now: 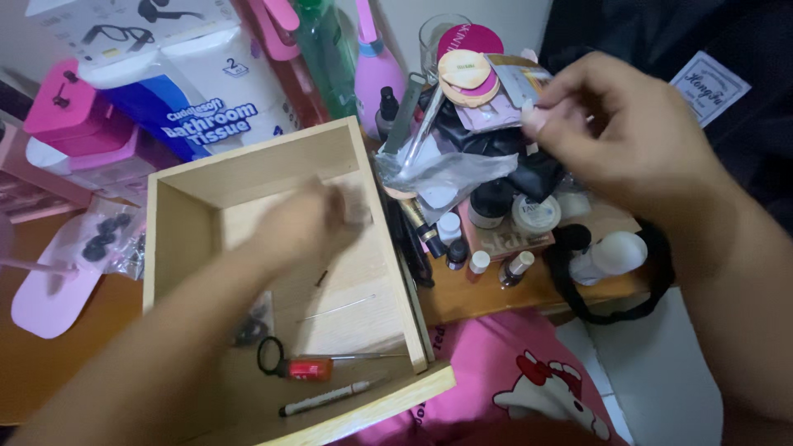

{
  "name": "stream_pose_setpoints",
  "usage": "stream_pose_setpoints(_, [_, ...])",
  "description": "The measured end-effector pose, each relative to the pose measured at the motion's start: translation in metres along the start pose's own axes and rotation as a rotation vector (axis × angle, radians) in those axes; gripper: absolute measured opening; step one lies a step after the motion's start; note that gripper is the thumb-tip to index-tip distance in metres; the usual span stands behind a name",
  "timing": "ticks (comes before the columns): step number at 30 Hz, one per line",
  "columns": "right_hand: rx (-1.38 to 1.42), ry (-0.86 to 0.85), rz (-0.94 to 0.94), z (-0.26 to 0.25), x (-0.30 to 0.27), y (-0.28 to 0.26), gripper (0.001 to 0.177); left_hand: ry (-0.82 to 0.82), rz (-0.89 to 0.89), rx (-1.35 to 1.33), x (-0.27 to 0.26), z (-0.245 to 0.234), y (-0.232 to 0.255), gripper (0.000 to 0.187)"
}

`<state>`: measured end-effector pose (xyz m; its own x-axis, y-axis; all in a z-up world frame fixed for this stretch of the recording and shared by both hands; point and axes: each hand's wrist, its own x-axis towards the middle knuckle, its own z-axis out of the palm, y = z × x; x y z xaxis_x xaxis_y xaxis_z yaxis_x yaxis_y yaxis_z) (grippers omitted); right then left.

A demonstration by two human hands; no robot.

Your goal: The person empties a wooden drawer by removing cosmetics, tools, and small accessories one by one and placing them on the table. They handle bottles, compacts, brushes, and packaged items, leaving the drawer nearly empty by the end.

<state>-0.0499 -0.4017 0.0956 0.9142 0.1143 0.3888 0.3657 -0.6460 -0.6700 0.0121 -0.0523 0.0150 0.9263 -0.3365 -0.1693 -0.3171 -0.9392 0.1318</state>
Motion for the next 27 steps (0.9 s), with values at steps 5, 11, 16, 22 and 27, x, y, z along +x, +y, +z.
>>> stream_pose_setpoints(5, [-0.194, 0.080, -0.538, 0.028, -0.012, -0.050, 0.029, 0.473, 0.277, -0.330, -0.030, -0.097, 0.024, 0.018])
stream_pose_setpoints(11, [0.170, -0.140, -0.004, 0.058, -0.006, -0.072, 0.023, 0.464, 0.471, -0.588, -0.059, -0.105, 0.070, 0.019])
stream_pose_setpoints(16, [0.493, -0.317, 0.054, 0.051, 0.001, -0.064, 0.038, 0.425, 0.330, -0.624, -0.050, -0.084, 0.063, 0.019])
stream_pose_setpoints(22, [0.643, -0.312, 0.149, 0.061, 0.007, -0.052, 0.040, 0.226, 0.283, -0.711, -0.048, -0.076, 0.062, 0.019])
stream_pose_setpoints(27, [0.580, -0.259, 0.046, 0.064, 0.021, -0.034, 0.019, 0.165, 0.284, -0.816, -0.045, -0.074, 0.054, 0.019])
